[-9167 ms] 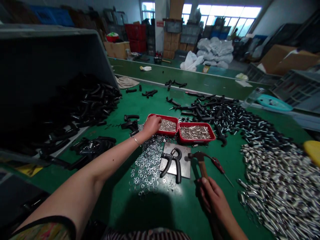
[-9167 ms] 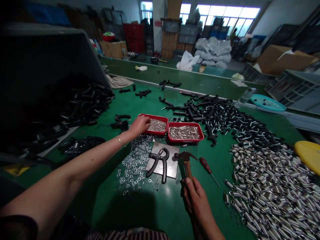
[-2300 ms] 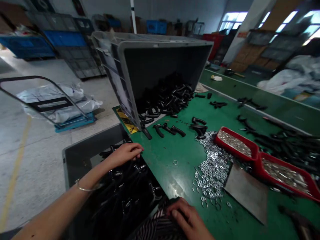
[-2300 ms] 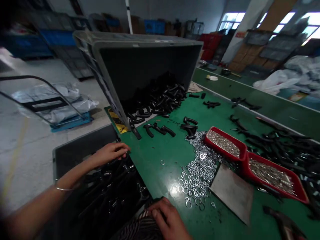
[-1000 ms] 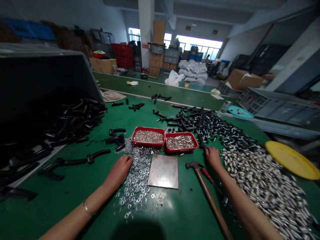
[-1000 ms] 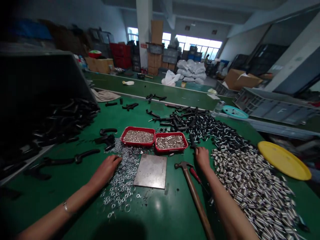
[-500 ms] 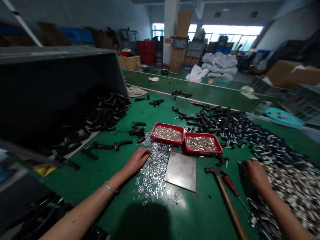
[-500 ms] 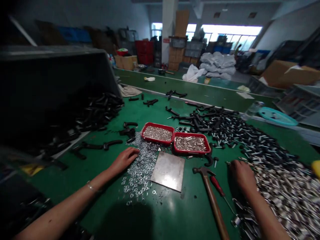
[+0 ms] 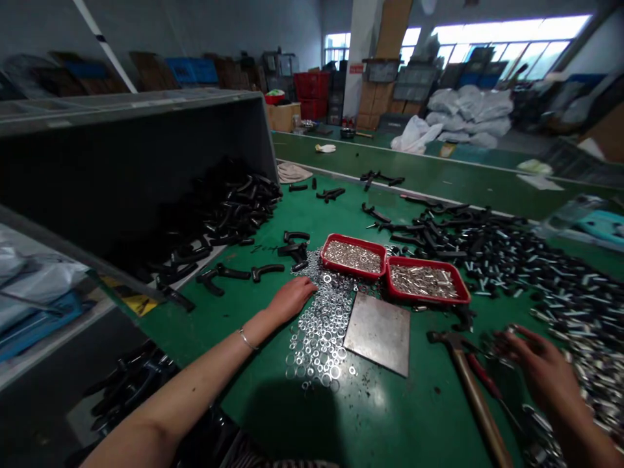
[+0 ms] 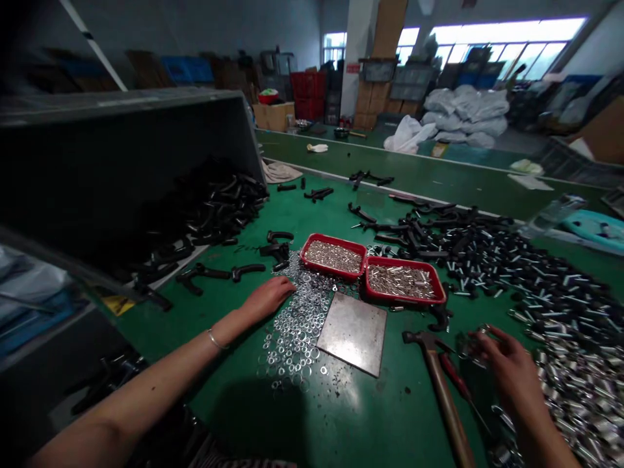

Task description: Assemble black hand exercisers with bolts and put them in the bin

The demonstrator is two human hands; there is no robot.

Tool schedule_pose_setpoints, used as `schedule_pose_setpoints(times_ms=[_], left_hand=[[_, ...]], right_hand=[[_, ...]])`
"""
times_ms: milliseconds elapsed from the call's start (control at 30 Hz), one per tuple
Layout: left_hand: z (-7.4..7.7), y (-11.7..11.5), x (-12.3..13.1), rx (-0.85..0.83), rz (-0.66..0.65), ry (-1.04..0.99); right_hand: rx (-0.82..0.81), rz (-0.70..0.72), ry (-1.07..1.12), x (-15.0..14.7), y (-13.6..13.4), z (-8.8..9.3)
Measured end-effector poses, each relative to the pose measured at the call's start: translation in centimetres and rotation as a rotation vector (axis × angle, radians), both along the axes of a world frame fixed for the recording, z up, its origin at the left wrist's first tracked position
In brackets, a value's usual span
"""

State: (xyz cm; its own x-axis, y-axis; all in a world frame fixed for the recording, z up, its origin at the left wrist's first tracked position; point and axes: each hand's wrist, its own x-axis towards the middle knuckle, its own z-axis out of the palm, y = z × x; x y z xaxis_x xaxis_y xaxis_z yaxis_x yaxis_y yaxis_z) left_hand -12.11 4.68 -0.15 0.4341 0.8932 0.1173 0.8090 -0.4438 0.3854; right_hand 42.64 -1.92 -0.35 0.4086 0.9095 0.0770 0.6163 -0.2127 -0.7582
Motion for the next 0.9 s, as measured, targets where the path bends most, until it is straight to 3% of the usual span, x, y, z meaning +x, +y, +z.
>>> schedule_pose_setpoints(times_ms=[67, 167, 367, 533, 667, 800, 900], left_hand=[[0.3, 0.1, 0.8, 0.003, -0.025, 0.104], [0.1, 0.2, 1.1, 0.0, -0.067, 0.221], [-0.7, 0.3, 0.4, -0.015, -0.072, 0.254], [0.1, 0.1, 0.5, -0.112, 0.098, -0.082], [0.3, -1.4, 3.2, -0.287, 0.216, -0.508], [0.1, -3.2, 7.5, -0.335, 0.15, -0.661], [0.1, -3.9, 9.7, -0.256, 0.061, -0.611]], right_hand=[[-0.014, -0.018, 0.307, -1.0, 0.0, 1.6], [-0.107, -0.053, 0.326, -1.7, 0.6, 3.2], [-0.159, -0.049, 0.438, -1.9, 0.8, 2.5], [-0.194, 0.073, 0.631, -2.5, 0.3, 2.4], [-0.14, 0.123, 0.657, -4.1, 0.4, 2.5], [-0.021, 0.096, 0.561, -6.7, 0.7, 2.2], [0.151, 0.091, 0.259, -7.9, 1.1, 2.4]])
